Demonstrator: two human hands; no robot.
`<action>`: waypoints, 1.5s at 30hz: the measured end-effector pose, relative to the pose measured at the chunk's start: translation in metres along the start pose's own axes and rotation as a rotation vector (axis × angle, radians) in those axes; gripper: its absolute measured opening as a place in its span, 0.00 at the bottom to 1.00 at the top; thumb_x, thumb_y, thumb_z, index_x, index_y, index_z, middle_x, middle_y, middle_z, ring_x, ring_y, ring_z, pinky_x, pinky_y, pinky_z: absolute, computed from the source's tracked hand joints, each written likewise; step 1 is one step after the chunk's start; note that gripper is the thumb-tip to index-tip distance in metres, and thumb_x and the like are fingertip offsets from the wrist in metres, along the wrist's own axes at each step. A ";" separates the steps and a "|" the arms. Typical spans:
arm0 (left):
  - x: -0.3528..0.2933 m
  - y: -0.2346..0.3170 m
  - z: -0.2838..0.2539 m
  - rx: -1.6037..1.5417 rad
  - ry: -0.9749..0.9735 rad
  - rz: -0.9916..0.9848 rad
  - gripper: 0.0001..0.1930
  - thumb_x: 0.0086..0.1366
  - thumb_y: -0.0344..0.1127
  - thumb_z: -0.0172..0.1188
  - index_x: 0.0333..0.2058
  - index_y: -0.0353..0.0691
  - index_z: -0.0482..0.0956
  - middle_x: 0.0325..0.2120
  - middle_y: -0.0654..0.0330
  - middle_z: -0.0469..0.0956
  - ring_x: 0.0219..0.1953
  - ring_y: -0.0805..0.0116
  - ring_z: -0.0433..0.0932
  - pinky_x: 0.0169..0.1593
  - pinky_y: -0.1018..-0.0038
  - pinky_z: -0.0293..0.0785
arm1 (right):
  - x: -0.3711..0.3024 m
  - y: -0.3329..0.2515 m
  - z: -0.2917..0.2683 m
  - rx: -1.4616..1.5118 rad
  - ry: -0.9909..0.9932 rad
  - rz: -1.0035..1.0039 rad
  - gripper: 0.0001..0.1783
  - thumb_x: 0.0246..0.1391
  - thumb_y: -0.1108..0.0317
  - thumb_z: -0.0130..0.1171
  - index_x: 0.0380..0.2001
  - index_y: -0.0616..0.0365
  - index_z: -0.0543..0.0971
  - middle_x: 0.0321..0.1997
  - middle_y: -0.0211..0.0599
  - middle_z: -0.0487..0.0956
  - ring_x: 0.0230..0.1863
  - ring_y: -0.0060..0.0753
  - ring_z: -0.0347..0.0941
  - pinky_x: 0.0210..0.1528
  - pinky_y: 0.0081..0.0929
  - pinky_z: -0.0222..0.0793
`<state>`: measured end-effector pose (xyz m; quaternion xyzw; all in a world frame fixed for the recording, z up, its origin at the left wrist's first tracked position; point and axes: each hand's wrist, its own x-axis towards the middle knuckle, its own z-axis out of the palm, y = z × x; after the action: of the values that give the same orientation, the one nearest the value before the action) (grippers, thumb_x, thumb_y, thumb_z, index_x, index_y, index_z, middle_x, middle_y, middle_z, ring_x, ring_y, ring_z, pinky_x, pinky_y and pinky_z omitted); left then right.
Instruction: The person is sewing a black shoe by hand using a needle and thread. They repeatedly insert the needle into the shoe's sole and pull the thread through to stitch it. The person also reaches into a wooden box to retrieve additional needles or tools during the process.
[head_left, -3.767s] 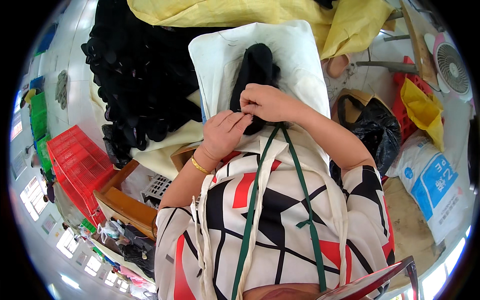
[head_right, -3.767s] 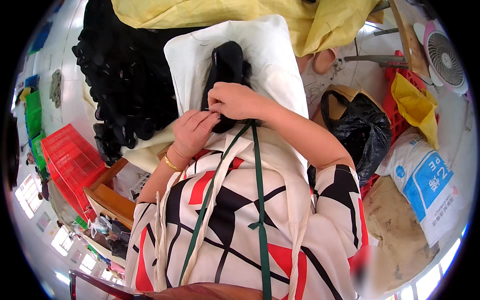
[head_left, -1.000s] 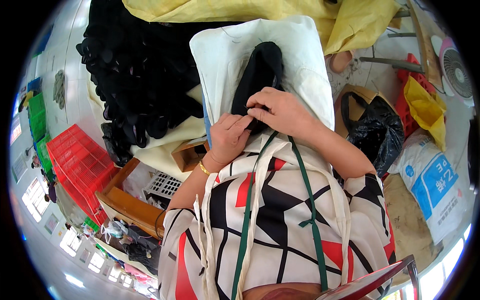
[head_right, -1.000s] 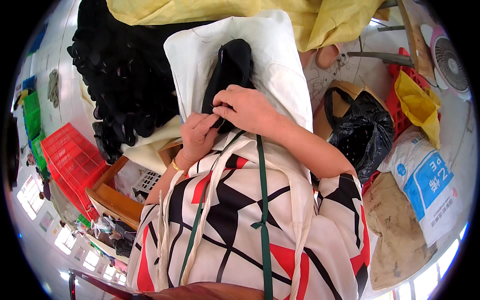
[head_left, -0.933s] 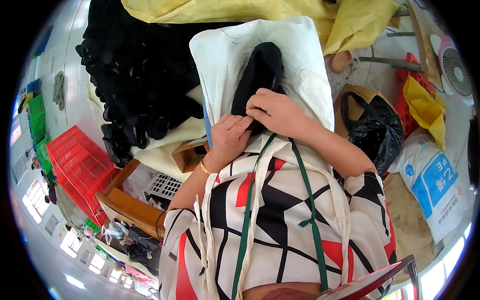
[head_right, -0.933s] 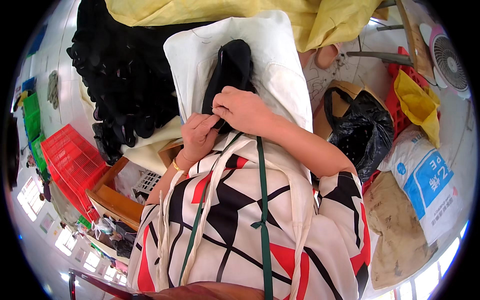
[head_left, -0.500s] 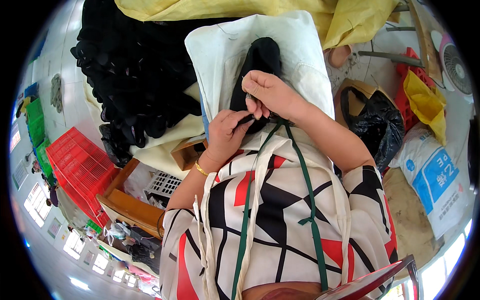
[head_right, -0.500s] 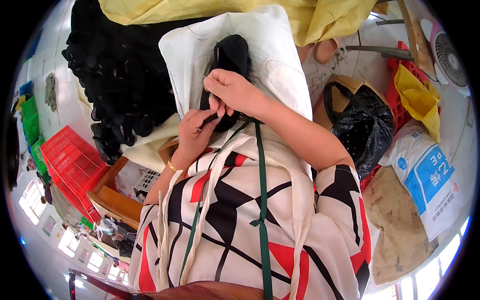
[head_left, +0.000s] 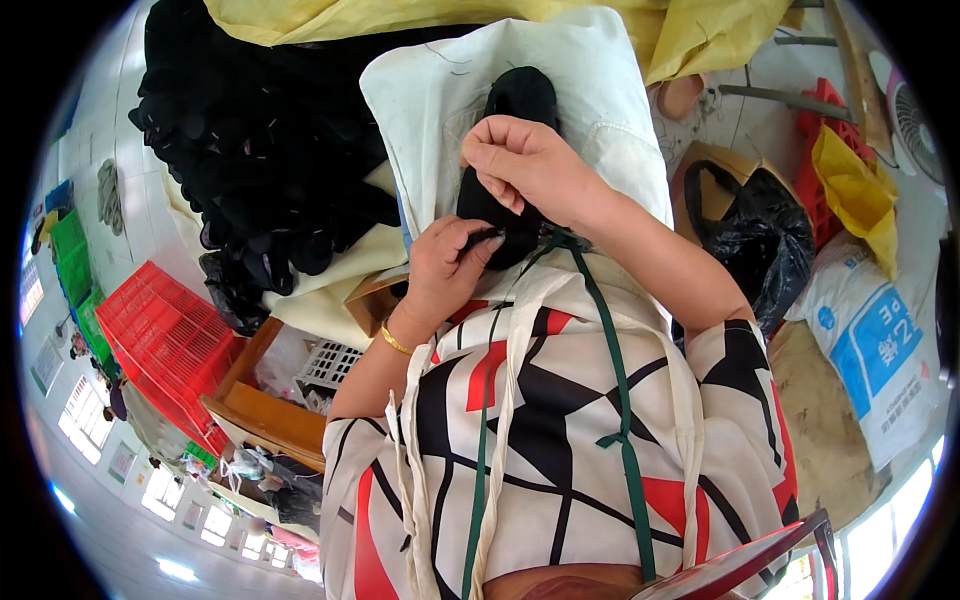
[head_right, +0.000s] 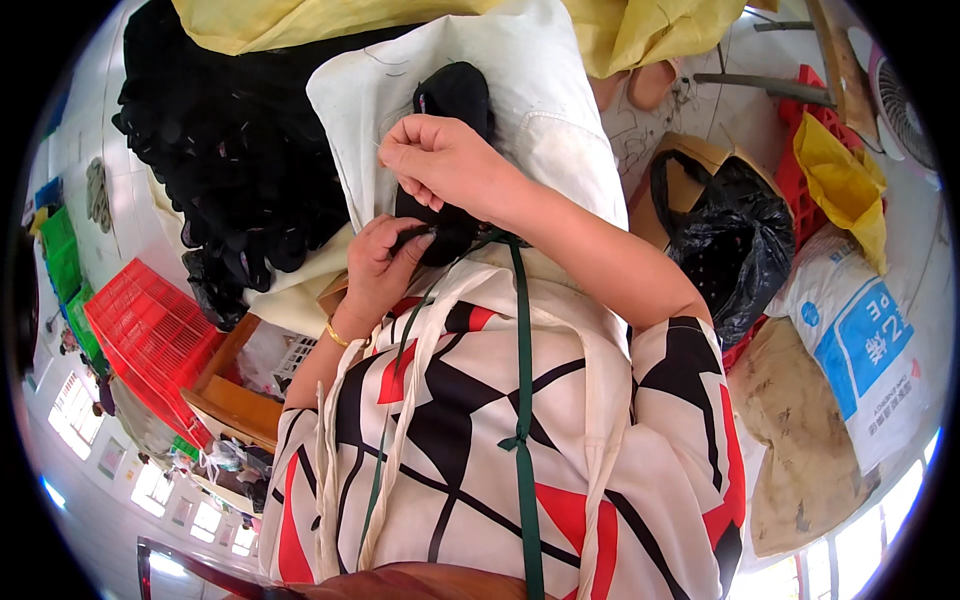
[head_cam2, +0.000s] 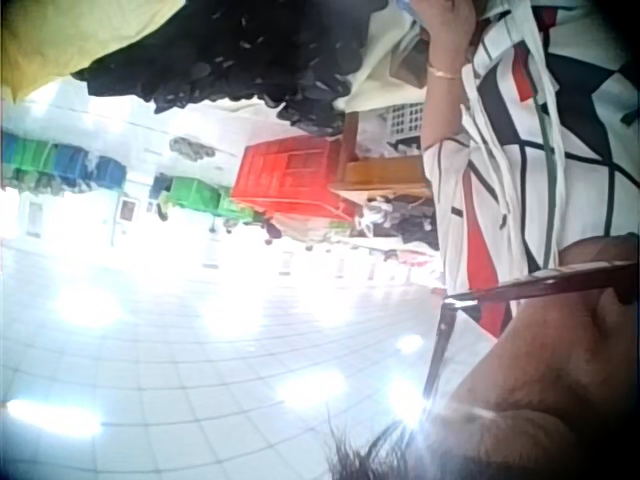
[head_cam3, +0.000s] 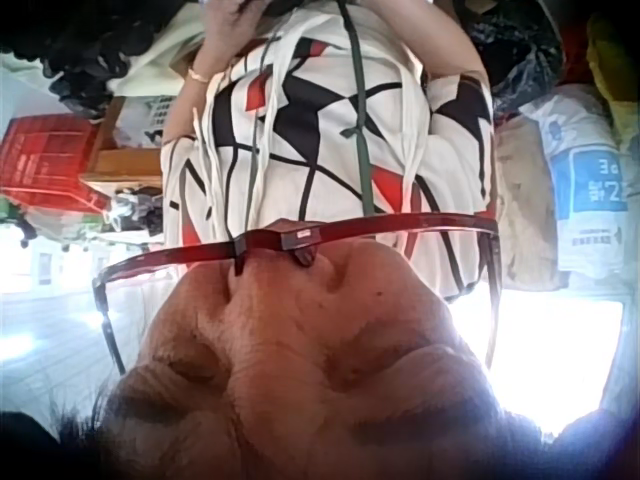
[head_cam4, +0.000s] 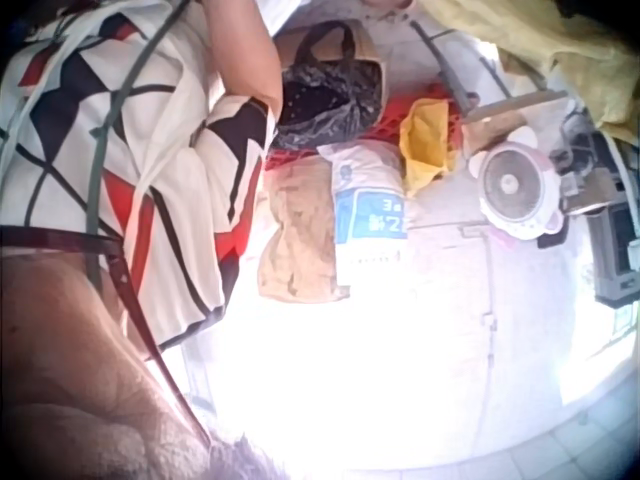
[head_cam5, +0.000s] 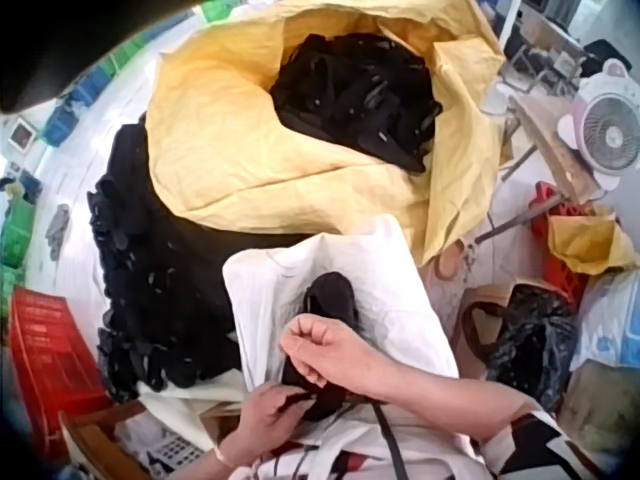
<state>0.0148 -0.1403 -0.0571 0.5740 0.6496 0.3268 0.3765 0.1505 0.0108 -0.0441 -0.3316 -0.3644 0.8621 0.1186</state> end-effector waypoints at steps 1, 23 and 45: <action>0.001 0.001 0.000 0.000 -0.005 -0.008 0.08 0.56 0.28 0.67 0.34 0.38 0.80 0.23 0.55 0.75 0.26 0.55 0.75 0.29 0.67 0.70 | 0.003 0.001 0.001 0.016 0.000 0.001 0.10 0.66 0.63 0.54 0.35 0.59 0.73 0.20 0.22 0.69 0.19 0.12 0.62 0.19 0.14 0.58; -0.027 0.016 0.002 -0.082 0.039 -0.611 0.27 0.49 0.46 0.76 0.37 0.31 0.73 0.21 0.59 0.74 0.23 0.71 0.72 0.29 0.72 0.70 | -0.007 -0.005 -0.004 0.263 0.000 -0.292 0.08 0.67 0.66 0.51 0.36 0.60 0.73 0.19 0.25 0.69 0.18 0.16 0.60 0.19 0.16 0.58; 0.110 -0.006 -0.121 0.103 -0.251 0.091 0.21 0.51 0.23 0.48 0.43 0.35 0.81 0.42 0.51 0.81 0.46 0.57 0.79 0.54 0.68 0.72 | -0.011 -0.023 0.023 -1.212 0.281 -0.898 0.06 0.54 0.71 0.60 0.36 0.58 0.78 0.28 0.45 0.78 0.29 0.53 0.74 0.32 0.43 0.72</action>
<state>-0.0985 -0.0312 -0.0139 0.6578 0.5865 0.2355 0.4097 0.1425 0.0090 -0.0108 -0.2654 -0.8546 0.3304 0.3000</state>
